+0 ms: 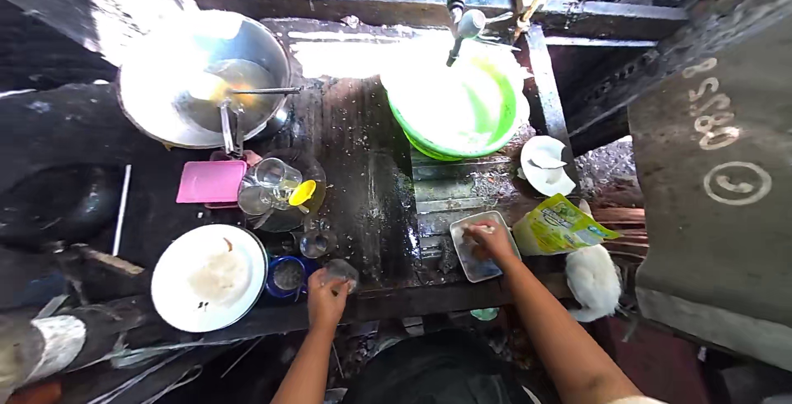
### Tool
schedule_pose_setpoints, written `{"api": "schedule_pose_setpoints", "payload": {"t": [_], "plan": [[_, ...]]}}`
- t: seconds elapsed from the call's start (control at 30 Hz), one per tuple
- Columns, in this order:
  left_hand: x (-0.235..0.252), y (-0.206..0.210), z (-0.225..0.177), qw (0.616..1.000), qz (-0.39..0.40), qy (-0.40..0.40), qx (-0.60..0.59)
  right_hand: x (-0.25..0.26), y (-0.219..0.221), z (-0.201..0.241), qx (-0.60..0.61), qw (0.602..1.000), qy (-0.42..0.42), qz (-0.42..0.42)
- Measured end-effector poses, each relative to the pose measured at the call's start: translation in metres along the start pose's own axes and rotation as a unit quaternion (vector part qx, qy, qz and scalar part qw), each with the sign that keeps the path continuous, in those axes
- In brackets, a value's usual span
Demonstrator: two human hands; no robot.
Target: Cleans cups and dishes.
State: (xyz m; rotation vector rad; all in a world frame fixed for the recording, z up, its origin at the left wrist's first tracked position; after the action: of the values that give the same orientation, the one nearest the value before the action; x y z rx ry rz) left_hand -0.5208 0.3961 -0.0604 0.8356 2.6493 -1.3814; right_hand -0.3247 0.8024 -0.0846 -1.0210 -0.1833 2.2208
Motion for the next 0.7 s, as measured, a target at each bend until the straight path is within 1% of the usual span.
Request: {"api": "schedule_pose_setpoints", "payload": {"t": [0.03, 0.07, 0.1, 0.13, 0.17, 0.2, 0.23, 0.27, 0.3, 0.33, 0.37, 0.4, 0.43, 0.47, 0.5, 0.53, 0.57, 0.6, 0.63, 0.67, 0.7], "plan": [[0.002, 0.001, -0.007, 0.999, 0.003, 0.001, -0.053, -0.006, 0.001, 0.009, 0.114, 0.993, 0.012, -0.012], [0.004, 0.007, -0.014, 0.994, 0.019, -0.005, -0.11, -0.015, 0.008, 0.02, 0.205, 0.978, 0.029, -0.012], [0.006, 0.015, -0.021, 0.983, 0.033, -0.015, -0.181, -0.026, 0.02, 0.034, 0.278, 0.96, 0.042, -0.004], [0.007, 0.027, -0.032, 0.961, 0.044, -0.032, -0.269, -0.036, 0.037, 0.049, 0.333, 0.942, 0.042, 0.004], [0.009, 0.04, -0.048, 0.925, 0.057, -0.063, -0.37, -0.046, 0.055, 0.066, 0.385, 0.922, 0.04, 0.017], [0.011, 0.052, -0.068, 0.874, 0.073, -0.099, -0.47, -0.055, 0.072, 0.084, 0.422, 0.905, 0.034, 0.027], [0.013, 0.063, -0.09, 0.82, 0.092, -0.131, -0.549, -0.064, 0.088, 0.101, 0.431, 0.901, 0.013, 0.036], [0.014, 0.071, -0.113, 0.768, 0.108, -0.163, -0.61, -0.074, 0.102, 0.118, 0.398, 0.915, -0.036, 0.05], [0.015, 0.075, -0.134, 0.722, 0.107, -0.197, -0.654, -0.085, 0.113, 0.134, 0.318, 0.939, -0.112, 0.065], [0.015, 0.079, -0.15, 0.686, 0.104, -0.224, -0.684, -0.097, 0.121, 0.149, 0.205, 0.955, -0.2, 0.083], [0.016, 0.084, -0.161, 0.656, 0.113, -0.239, -0.707, -0.106, 0.126, 0.161, 0.082, 0.949, -0.29, 0.089], [0.014, 0.087, -0.167, 0.643, 0.124, -0.253, -0.712, -0.109, 0.126, 0.167, -0.007, 0.935, -0.347, 0.071], [0.011, 0.09, -0.172, 0.638, 0.153, -0.25, -0.712, -0.104, 0.119, 0.168, -0.059, 0.934, -0.348, 0.055], [0.007, 0.093, -0.177, 0.642, 0.181, -0.247, -0.703, -0.095, 0.109, 0.165, -0.089, 0.94, -0.328, 0.035], [0.002, 0.095, -0.181, 0.647, 0.202, -0.252, -0.691, -0.093, 0.101, 0.163, -0.106, 0.938, -0.329, 0.012], [-0.001, 0.095, -0.184, 0.655, 0.209, -0.258, -0.679, -0.095, 0.098, 0.166, -0.115, 0.928, -0.354, -0.004], [-0.002, 0.094, -0.187, 0.67, 0.217, -0.234, -0.67, -0.095, 0.094, 0.167, -0.108, 0.926, -0.361, -0.007], [-0.003, 0.094, -0.19, 0.692, 0.232, -0.188, -0.657, -0.089, 0.089, 0.162, -0.083, 0.944, -0.319, 0.01], [0.0, 0.095, -0.192, 0.723, 0.248, -0.131, -0.631, -0.078, 0.085, 0.152, -0.046, 0.969, -0.24, 0.033], [0.007, 0.091, -0.197, 0.765, 0.271, -0.069, -0.58, -0.067, 0.086, 0.141, -0.015, 0.984, -0.168, 0.061], [0.018, 0.085, -0.201, 0.816, 0.281, -0.025, -0.504, -0.063, 0.092, 0.135, -0.016, 0.988, -0.12, 0.099]]}}
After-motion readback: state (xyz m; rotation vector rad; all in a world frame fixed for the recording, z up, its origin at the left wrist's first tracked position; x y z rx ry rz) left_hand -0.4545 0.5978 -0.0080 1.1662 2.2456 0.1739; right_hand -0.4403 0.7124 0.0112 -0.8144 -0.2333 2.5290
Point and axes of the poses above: each hand's wrist, its own x-axis towards the middle knuckle, its own y-axis out of the palm, z = x × y, the point moved 8 cm from there along x, towards the middle knuckle, and after that the axes turned 2 degrees about y, right-handed, at the moved point
